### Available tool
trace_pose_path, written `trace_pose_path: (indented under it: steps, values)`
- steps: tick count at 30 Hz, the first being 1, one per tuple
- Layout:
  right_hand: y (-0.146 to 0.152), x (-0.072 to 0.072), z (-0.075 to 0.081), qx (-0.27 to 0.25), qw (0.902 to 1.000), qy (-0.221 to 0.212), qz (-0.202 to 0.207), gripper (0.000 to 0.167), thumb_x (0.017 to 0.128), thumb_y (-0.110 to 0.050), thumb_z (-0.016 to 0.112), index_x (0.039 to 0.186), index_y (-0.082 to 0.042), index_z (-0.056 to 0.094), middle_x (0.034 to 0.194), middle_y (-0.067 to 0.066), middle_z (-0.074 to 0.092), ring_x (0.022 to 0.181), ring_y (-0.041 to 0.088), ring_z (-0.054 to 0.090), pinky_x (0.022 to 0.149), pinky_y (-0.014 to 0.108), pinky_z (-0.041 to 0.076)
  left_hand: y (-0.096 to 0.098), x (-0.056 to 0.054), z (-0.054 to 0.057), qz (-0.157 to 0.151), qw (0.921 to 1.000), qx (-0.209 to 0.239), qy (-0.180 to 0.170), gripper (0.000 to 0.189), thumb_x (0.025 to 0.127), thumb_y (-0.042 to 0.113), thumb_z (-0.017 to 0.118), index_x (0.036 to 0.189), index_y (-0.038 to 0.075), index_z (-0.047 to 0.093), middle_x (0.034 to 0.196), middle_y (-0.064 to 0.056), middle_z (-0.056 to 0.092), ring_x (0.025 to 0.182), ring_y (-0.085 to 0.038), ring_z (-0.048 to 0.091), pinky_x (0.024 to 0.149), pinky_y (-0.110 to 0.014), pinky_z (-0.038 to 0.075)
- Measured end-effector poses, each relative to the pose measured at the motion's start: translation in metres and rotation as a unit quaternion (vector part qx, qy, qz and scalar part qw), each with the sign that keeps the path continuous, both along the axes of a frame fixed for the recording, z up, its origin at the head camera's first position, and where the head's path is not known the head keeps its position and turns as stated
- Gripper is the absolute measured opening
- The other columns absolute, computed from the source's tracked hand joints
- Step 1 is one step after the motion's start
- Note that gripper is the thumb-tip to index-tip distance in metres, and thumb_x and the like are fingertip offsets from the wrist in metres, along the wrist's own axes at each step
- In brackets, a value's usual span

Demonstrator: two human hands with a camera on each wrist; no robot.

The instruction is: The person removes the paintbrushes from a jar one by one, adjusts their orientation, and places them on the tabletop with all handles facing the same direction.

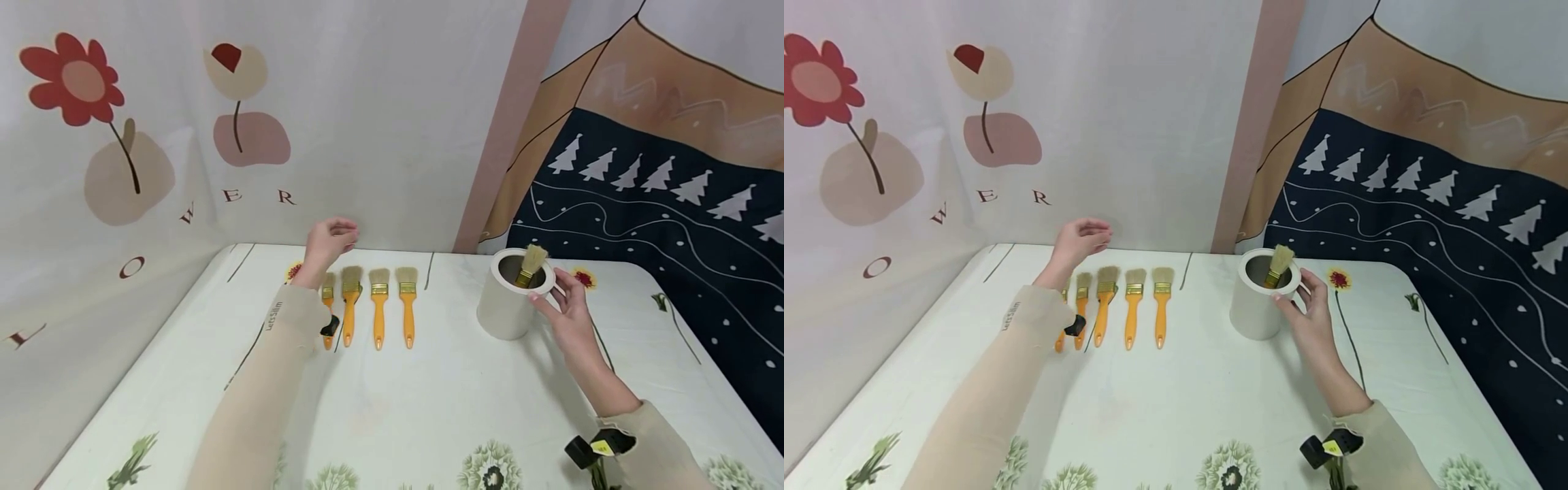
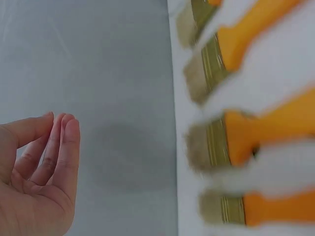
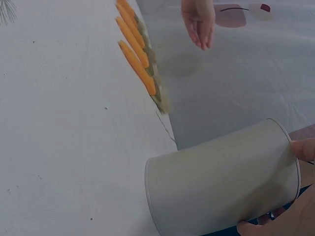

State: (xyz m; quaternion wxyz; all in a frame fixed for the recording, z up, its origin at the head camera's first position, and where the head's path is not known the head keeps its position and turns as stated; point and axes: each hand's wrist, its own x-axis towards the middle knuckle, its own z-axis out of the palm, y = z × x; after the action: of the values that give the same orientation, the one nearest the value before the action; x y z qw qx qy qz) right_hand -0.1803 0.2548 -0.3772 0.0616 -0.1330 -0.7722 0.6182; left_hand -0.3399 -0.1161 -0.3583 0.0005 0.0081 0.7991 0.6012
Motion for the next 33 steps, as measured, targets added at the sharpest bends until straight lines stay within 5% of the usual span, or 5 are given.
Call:
trace_pose_path:
  steps: [5,21,27,33]
  values:
    - [-0.001,-0.001,0.001,0.0,1.0,-0.001,-0.001,0.078,0.101,-0.024,0.058,0.16,-0.016,0.006,0.169,0.004,0.009,0.156,0.022,0.017,0.125,0.041,0.026,0.029,0.001,0.007,-0.027,0.9992,0.029,0.011,0.031,0.097,0.006,0.062,0.127,-0.002,0.061,0.126,-0.021,0.065,0.116,-0.033,0.064,0.102,-0.042,0.056]
    - [0.001,-0.002,-0.001,0.015,0.9998,0.001,0.011,0.077,0.102,-0.022,0.056,0.16,-0.016,0.005,0.169,0.004,0.009,0.156,0.022,0.017,0.126,0.041,0.026,0.138,0.009,0.025,-0.11,0.9908,0.058,0.053,0.022,0.095,0.008,0.067,0.117,0.005,0.068,0.117,-0.012,0.071,0.108,-0.022,0.069,0.092,-0.025,0.059]
    - [0.001,-0.001,0.0,0.017,0.9999,0.0,0.003,0.078,0.102,-0.025,0.057,0.16,-0.016,0.006,0.169,0.006,0.009,0.156,0.024,0.017,0.125,0.044,0.026,0.178,0.018,0.025,-0.145,0.9844,0.016,0.099,0.021,0.094,0.012,0.069,0.114,0.006,0.071,0.115,-0.009,0.074,0.108,-0.022,0.069,0.091,-0.026,0.057]
    - [0.0,-0.001,0.001,0.013,0.9999,-0.002,-0.001,0.078,0.102,-0.025,0.057,0.16,-0.017,0.006,0.169,0.006,0.009,0.156,0.024,0.017,0.125,0.044,0.026,0.209,0.026,0.018,-0.189,0.9761,0.027,0.104,0.022,0.094,0.013,0.07,0.115,0.007,0.071,0.117,-0.008,0.073,0.109,-0.02,0.069,0.088,-0.018,0.055]
